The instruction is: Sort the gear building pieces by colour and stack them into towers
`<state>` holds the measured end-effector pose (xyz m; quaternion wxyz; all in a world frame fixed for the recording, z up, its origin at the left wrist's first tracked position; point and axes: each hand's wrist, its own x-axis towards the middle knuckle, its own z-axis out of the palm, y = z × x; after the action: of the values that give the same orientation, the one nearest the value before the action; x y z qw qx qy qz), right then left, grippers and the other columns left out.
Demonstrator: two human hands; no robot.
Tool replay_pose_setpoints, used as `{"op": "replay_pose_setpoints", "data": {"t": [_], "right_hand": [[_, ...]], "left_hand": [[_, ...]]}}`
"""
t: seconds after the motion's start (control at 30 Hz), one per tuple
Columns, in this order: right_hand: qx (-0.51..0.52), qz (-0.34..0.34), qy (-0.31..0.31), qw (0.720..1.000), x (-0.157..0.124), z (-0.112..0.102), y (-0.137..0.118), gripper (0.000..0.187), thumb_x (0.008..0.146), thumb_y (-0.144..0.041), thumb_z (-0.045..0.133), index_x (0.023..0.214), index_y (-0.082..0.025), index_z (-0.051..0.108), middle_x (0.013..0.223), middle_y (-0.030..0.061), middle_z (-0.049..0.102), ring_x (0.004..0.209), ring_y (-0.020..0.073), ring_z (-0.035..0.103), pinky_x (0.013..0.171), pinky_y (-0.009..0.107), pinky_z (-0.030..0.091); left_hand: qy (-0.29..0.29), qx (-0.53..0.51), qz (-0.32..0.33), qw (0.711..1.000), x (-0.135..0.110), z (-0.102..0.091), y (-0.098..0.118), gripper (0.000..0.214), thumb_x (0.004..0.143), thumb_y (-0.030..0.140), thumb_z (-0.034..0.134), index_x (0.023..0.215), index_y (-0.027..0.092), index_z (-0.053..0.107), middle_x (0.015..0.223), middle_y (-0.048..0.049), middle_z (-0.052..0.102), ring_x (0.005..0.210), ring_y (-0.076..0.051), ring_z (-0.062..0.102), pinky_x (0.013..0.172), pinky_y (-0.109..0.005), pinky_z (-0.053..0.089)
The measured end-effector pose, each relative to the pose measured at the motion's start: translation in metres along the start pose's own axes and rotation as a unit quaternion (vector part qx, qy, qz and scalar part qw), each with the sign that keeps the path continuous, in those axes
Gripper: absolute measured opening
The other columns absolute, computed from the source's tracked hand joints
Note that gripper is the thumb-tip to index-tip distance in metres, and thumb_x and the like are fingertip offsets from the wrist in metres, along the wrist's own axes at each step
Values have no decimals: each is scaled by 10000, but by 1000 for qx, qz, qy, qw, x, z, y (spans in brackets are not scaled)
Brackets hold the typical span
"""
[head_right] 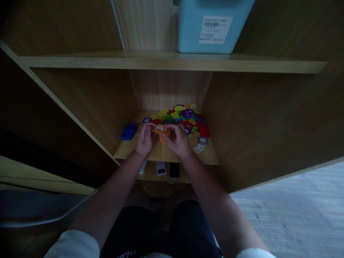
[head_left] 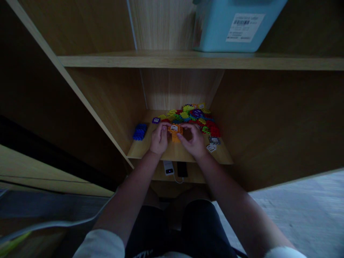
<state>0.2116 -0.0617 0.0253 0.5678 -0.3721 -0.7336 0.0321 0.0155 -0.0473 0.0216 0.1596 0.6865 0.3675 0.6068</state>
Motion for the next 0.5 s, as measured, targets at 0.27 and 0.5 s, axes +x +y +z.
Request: {"op": "replay_pose_setpoints", "data": {"t": [0.27, 0.5], "right_hand": [[48, 61, 15, 997, -1, 3, 1, 295, 1002, -428, 763, 1250, -311, 654, 1197, 66, 760, 1036, 261, 692, 951, 474, 609], [71, 130, 21, 989, 0, 12, 19, 429, 975, -507, 766, 1286, -290, 565, 1225, 88, 763, 1070, 259, 704, 1006, 488, 600]], "left_hand": [[5, 6, 15, 1000, 1, 0, 0, 412, 1176, 548, 403, 1205, 235, 670, 912, -38, 723, 796, -192, 701, 770, -329, 553], [45, 36, 0, 998, 7, 4, -12, 375, 1189, 437, 349, 1126, 228, 653, 971, -58, 718, 927, -213, 714, 867, -349, 548]]}}
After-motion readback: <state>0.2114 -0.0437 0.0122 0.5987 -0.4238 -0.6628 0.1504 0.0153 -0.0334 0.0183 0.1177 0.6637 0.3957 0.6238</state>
